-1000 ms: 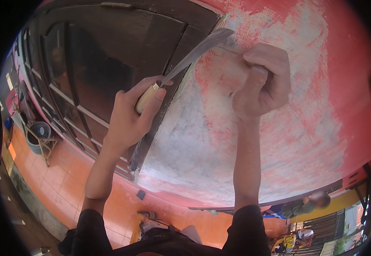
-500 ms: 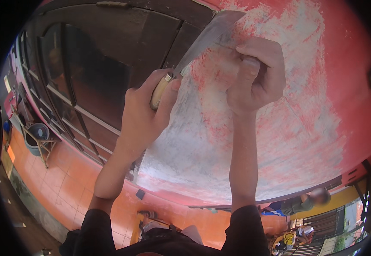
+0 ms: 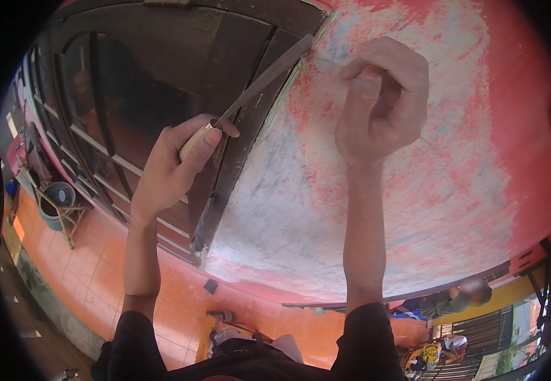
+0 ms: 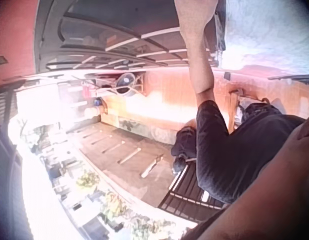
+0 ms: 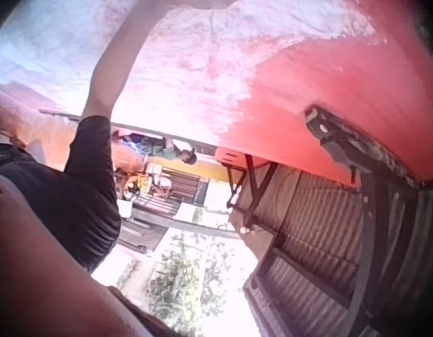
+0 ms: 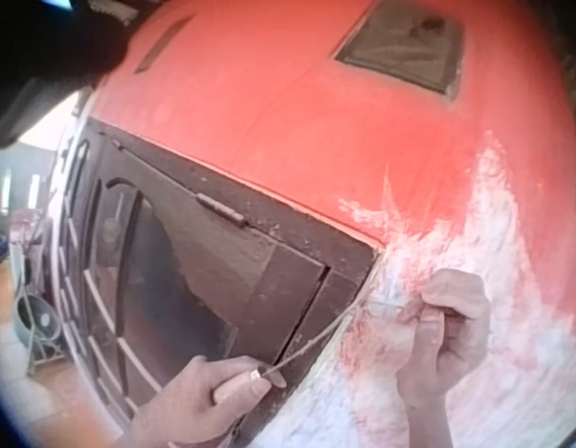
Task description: The person sharpens a metal scraper using a sharpening stone. They hold the stone in one hand and the scraper in the other, rubbing the blade against the stone to hone the edge. The person stands on a chair to reach the work area.
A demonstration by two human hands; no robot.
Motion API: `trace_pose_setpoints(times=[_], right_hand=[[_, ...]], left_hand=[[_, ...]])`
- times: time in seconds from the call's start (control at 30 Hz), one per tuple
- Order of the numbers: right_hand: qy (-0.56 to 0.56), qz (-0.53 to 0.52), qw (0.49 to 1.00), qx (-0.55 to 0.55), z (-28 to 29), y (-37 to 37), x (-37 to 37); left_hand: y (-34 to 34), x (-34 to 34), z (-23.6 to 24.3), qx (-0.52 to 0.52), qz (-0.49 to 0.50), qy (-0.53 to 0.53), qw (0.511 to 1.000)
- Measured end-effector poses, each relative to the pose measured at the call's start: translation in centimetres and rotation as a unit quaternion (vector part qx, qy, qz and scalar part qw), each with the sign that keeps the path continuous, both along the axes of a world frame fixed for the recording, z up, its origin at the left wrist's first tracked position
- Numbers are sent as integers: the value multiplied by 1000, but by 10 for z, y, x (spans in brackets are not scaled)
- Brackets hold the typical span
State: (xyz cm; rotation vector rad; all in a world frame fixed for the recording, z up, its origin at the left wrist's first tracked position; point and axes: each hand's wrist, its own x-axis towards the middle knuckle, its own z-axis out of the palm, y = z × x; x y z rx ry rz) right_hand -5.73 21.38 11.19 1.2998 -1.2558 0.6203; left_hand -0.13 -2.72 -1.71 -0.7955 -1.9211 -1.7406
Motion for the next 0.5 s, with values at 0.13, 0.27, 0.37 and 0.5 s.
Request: trace_pose_setpoints(times=[0.13, 0.27, 0.37, 0.5], right_hand=[[9, -21, 1000, 3, -2, -11, -1], [-3, -65, 998, 24, -8, -14, -8], [0, 1, 999, -41, -4, -34, -6], [-28, 0, 999, -22, -6, -26, -2]], left_hand=[[-18, -5, 9, -59, 38, 44, 997], [-6, -6, 18, -74, 92, 71, 990], [13, -5, 33, -63, 130, 120, 982], [26, 3, 21, -16, 150, 116, 982]])
